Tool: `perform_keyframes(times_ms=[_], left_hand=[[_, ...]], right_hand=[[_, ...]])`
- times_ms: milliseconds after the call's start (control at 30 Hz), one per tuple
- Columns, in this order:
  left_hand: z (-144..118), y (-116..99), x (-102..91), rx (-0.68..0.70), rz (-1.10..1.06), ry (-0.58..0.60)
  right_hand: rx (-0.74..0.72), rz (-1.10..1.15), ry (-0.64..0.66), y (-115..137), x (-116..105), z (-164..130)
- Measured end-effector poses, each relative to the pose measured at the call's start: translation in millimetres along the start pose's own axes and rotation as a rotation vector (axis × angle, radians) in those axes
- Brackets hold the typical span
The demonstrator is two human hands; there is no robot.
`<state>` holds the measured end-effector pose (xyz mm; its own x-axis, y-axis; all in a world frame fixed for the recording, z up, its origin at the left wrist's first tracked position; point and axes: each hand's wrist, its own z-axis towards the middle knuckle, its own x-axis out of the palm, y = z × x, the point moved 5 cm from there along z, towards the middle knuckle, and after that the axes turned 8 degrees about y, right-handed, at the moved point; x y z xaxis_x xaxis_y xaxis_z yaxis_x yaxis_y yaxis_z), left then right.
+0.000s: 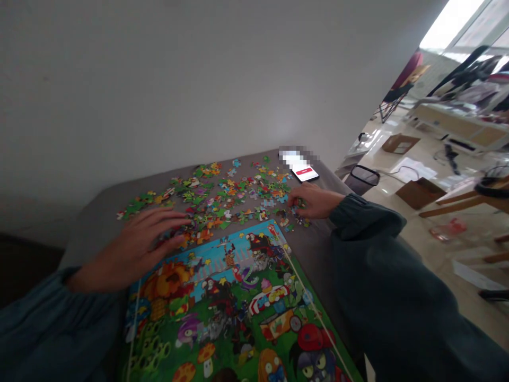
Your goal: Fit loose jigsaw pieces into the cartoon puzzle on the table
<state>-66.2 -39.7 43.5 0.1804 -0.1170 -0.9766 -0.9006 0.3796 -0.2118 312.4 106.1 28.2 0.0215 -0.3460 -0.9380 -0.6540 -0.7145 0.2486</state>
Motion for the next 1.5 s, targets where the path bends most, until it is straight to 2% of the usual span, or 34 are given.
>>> perform_keyframes(times_ms=[167, 367, 700, 967, 1167, 1367, 1500], left_hand=[[-1.6, -5.2, 20.2, -0.019, -0.007, 0.135], [-2.0, -6.2, 35.7, -0.036, 0.000, 0.205], [4.5, -19.7, 32.8, 0.039, -0.027, 0.152], [6.4, -29.5, 25.9, 0.214, -0.018, 0.084], [8.5, -47.5, 18.0, 0.287, 0.024, 0.052], [14.2, -45.2, 15.5, 0.209, -0.006, -0.003], [13.9, -65.2, 15.8, 0.241, -0.050, -0.068]], right_hand=[[-0.050, -0.004, -0.115, 8.6, -4.0, 2.9], [-0.112, 0.052, -0.111, 12.8, 0.6, 4.3], [-0.122, 0.045, -0.134, 15.5, -1.2, 5.2], [-0.169, 0.023, -0.169, 24.1, -7.3, 5.0], [-0.284, 0.073, -0.195, 45.5, -7.8, 5.5], [-0.369, 0.066, -0.199, 74.3, -2.6, 6.2], [-0.427, 0.069, -0.172, 96.9, 5.3, 5.7]])
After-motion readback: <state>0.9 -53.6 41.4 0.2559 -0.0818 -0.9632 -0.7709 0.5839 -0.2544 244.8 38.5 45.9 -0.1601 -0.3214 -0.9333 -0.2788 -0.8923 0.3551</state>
